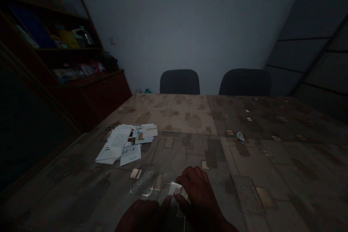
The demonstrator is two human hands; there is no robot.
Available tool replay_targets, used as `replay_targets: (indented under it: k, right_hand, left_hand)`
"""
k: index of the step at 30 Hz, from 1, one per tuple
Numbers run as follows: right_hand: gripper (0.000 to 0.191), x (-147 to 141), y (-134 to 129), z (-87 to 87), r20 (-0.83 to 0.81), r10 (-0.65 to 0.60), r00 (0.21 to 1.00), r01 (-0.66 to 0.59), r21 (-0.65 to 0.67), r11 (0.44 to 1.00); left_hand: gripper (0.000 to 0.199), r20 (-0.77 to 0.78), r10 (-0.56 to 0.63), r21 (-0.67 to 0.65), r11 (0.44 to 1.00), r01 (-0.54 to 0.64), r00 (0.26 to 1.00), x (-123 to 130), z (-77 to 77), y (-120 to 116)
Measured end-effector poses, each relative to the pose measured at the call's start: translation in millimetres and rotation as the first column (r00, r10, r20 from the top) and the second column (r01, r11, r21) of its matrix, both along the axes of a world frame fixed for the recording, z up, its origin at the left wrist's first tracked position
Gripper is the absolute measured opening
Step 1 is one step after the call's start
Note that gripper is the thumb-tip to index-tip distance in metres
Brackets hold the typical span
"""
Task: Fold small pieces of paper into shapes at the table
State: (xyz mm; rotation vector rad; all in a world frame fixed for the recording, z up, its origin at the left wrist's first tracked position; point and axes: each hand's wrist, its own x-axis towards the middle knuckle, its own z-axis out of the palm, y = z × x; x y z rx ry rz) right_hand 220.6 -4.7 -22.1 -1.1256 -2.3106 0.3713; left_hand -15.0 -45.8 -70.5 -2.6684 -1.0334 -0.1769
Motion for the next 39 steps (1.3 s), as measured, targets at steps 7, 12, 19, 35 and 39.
replay_targets:
  k: [7, 12, 19, 35, 39]
  right_hand:
    - [0.012, -13, -2, 0.4, -0.119, -0.038, 0.992, 0.019, -0.152, 0.988]
    - [0.012, -13, -1, 17.7, -0.219, -0.07, 0.973, 0.009, -0.267, 0.964]
    - [0.015, -10, 10, 49.0, -0.282, 0.053, 0.958, -0.127, -0.252, 0.959]
    - [0.017, -31, 1, 59.4, -0.519, -0.317, 0.794, -0.004, -0.525, 0.851]
    - [0.015, -35, -2, 67.4, -0.5, -0.321, 0.805, 0.003, -0.536, 0.844]
  left_hand:
    - [0.031, 0.117, -0.008, 0.037, 0.999, 0.004, 0.993, 2, 3.8, 0]
    - [0.02, 0.233, -0.008, -0.194, 0.979, 0.055, 0.972, 0, 22.1, 9]
    - [0.012, 0.619, 0.48, -0.678, 0.726, 0.115, 0.622, 13, 95.6, 32]
    - [0.043, 0.525, 0.851, -0.764, 0.488, 0.421, -0.034, 39, 99.9, 39]
    - [0.043, 0.508, 0.86, -0.761, 0.474, 0.443, -0.047, 42, 100.9, 33]
